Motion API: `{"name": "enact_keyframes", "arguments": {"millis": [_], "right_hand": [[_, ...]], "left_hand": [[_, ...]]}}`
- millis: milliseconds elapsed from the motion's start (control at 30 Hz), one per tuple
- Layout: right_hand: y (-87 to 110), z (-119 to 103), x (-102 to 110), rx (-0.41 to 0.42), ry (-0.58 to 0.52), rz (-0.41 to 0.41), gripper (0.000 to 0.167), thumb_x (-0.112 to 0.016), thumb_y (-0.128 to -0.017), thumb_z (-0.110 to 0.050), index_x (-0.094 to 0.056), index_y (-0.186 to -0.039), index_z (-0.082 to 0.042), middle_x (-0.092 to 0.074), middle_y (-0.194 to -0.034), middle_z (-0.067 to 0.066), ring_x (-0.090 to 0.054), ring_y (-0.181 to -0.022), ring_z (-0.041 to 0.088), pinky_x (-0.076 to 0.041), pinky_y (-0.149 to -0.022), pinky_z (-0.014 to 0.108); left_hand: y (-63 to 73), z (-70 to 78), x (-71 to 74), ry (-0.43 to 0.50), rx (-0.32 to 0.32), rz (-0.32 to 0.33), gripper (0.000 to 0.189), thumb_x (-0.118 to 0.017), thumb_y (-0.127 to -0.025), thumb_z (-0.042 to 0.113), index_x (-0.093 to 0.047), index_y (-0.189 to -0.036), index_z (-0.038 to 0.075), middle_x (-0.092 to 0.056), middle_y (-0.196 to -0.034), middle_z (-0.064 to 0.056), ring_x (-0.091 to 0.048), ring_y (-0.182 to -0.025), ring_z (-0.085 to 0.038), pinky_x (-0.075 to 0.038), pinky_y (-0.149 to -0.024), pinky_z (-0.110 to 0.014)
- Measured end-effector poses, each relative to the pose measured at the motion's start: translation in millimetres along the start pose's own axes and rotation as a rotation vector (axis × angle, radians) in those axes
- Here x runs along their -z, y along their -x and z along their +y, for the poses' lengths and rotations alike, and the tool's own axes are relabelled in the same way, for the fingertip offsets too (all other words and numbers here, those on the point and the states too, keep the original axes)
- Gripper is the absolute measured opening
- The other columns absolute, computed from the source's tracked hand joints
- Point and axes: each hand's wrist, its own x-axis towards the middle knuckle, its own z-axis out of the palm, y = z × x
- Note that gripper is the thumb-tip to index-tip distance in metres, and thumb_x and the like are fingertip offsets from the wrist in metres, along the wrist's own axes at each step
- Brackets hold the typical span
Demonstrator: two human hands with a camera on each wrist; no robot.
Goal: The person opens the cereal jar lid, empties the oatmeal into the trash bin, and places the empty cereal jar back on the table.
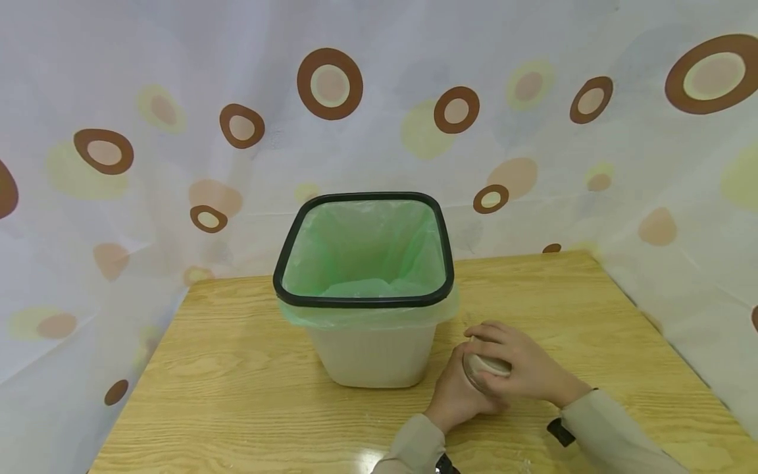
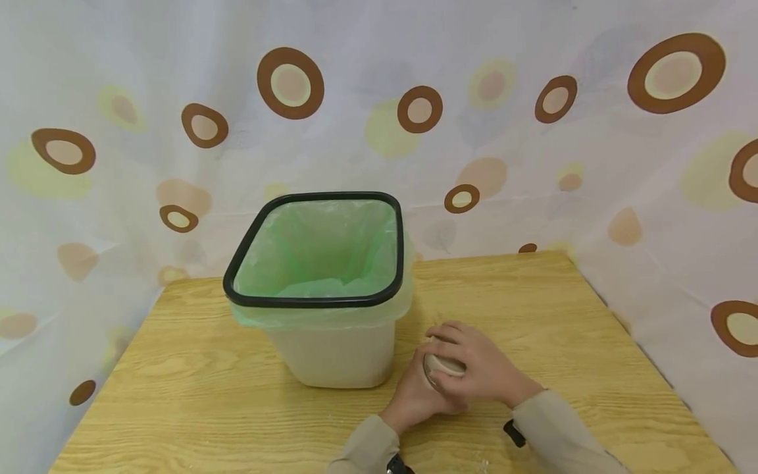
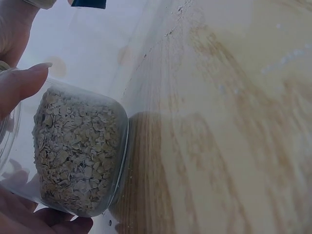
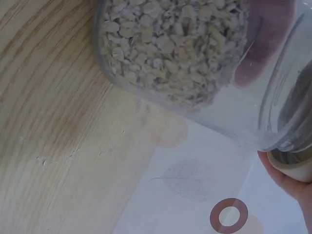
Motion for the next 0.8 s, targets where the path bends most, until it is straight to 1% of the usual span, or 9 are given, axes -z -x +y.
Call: {"name": "enact_keyframes", "arguments": {"millis": [67, 133, 267, 367, 433, 533, 667, 733, 800], "right_hand": [[1.7, -0.5, 1.8, -0.026, 0.0, 0.024, 0.032, -0.055, -0.098, -0.041, -0.07, -0.113, -0.017, -0.062, -0.12, 0.005, -0.057, -0.106, 0.024, -0.05, -0.08, 0.045], [4.3, -2.2, 3.0, -0.047, 0.014, 0.045, 0.034, -0.053, -0.098, -0.043, -0.07, -0.112, -0.017, -0.062, -0.12, 0.006, -0.057, -0.107, 0.025, -0.048, -0.081, 0.044], [9.9, -7.0, 5.4, -0.067, 0.065, 0.098, 0.036, -0.054, -0.097, -0.046, -0.07, -0.111, -0.017, -0.063, -0.118, 0.007, -0.057, -0.105, 0.027, -0.046, -0.083, 0.042], [13.1, -9.0, 7.2, -0.075, 0.101, 0.133, 0.038, -0.055, -0.096, -0.048, -0.07, -0.111, -0.016, -0.063, -0.118, 0.008, -0.057, -0.103, 0.028, -0.044, -0.086, 0.04], [15.2, -8.7, 8.2, -0.074, 0.125, 0.151, 0.04, -0.054, -0.096, -0.049, -0.071, -0.11, -0.016, -0.064, -0.117, 0.008, -0.058, -0.102, 0.03, -0.042, -0.089, 0.037], [19.0, -8.0, 10.7, -0.087, 0.153, 0.162, 0.043, -0.051, -0.097, -0.05, -0.071, -0.11, -0.014, -0.065, -0.116, 0.011, -0.059, -0.1, 0.033, -0.043, -0.087, 0.041], [24.5, -8.6, 14.7, -0.127, 0.184, 0.17, 0.045, -0.048, -0.098, -0.051, -0.071, -0.109, -0.014, -0.065, -0.113, 0.013, -0.059, -0.098, 0.035, -0.044, -0.079, 0.051], [27.3, -8.9, 16.4, -0.149, 0.195, 0.17, 0.046, -0.047, -0.098, -0.052, -0.071, -0.108, -0.014, -0.065, -0.112, 0.012, -0.059, -0.098, 0.035, -0.044, -0.079, 0.051], [29.7, -9.1, 18.5, -0.166, 0.211, 0.164, 0.047, -0.045, -0.099, -0.052, -0.071, -0.108, -0.013, -0.065, -0.112, 0.012, -0.059, -0.098, 0.033, -0.044, -0.079, 0.049]], "left_hand": [[1.6, 0.5, 0.8, 0.032, 0.031, 0.011, 0.095, -0.094, -0.058, 0.014, -0.041, -0.136, 0.022, -0.05, -0.125, 0.011, -0.054, -0.106, -0.005, -0.046, -0.089, -0.025], [2.5, 1.1, 1.7, 0.024, 0.039, 0.016, 0.094, -0.094, -0.058, 0.015, -0.042, -0.135, 0.021, -0.051, -0.124, 0.011, -0.054, -0.106, -0.006, -0.046, -0.089, -0.026], [2.3, 1.4, 2.3, 0.002, 0.059, 0.022, 0.093, -0.094, -0.057, 0.017, -0.043, -0.134, 0.02, -0.053, -0.12, 0.011, -0.054, -0.105, -0.006, -0.046, -0.088, -0.026], [1.2, 1.5, 2.1, 0.003, 0.082, 0.026, 0.093, -0.094, -0.056, 0.018, -0.043, -0.134, 0.021, -0.054, -0.121, 0.01, -0.054, -0.107, -0.007, -0.046, -0.089, -0.027], [0.6, 1.5, 1.8, 0.008, 0.099, 0.027, 0.094, -0.094, -0.056, 0.018, -0.043, -0.135, 0.021, -0.054, -0.124, 0.01, -0.053, -0.109, -0.008, -0.046, -0.09, -0.028], [0.2, 1.7, 1.0, 0.015, 0.123, 0.03, 0.096, -0.095, -0.056, 0.019, -0.042, -0.136, 0.021, -0.053, -0.125, 0.01, -0.053, -0.111, -0.008, -0.045, -0.092, -0.029], [0.9, 2.4, 0.3, 0.019, 0.131, 0.034, 0.097, -0.096, -0.056, 0.019, -0.042, -0.137, 0.02, -0.053, -0.127, 0.009, -0.052, -0.112, -0.008, -0.044, -0.093, -0.029], [1.3, 2.4, 0.0, 0.023, 0.133, 0.036, 0.097, -0.096, -0.056, 0.018, -0.042, -0.137, 0.02, -0.053, -0.127, 0.01, -0.052, -0.112, -0.008, -0.044, -0.095, -0.03], [1.5, 2.1, -0.3, 0.029, 0.133, 0.041, 0.097, -0.096, -0.056, 0.018, -0.043, -0.136, 0.021, -0.053, -0.127, 0.01, -0.052, -0.113, -0.007, -0.043, -0.096, -0.03]]}}
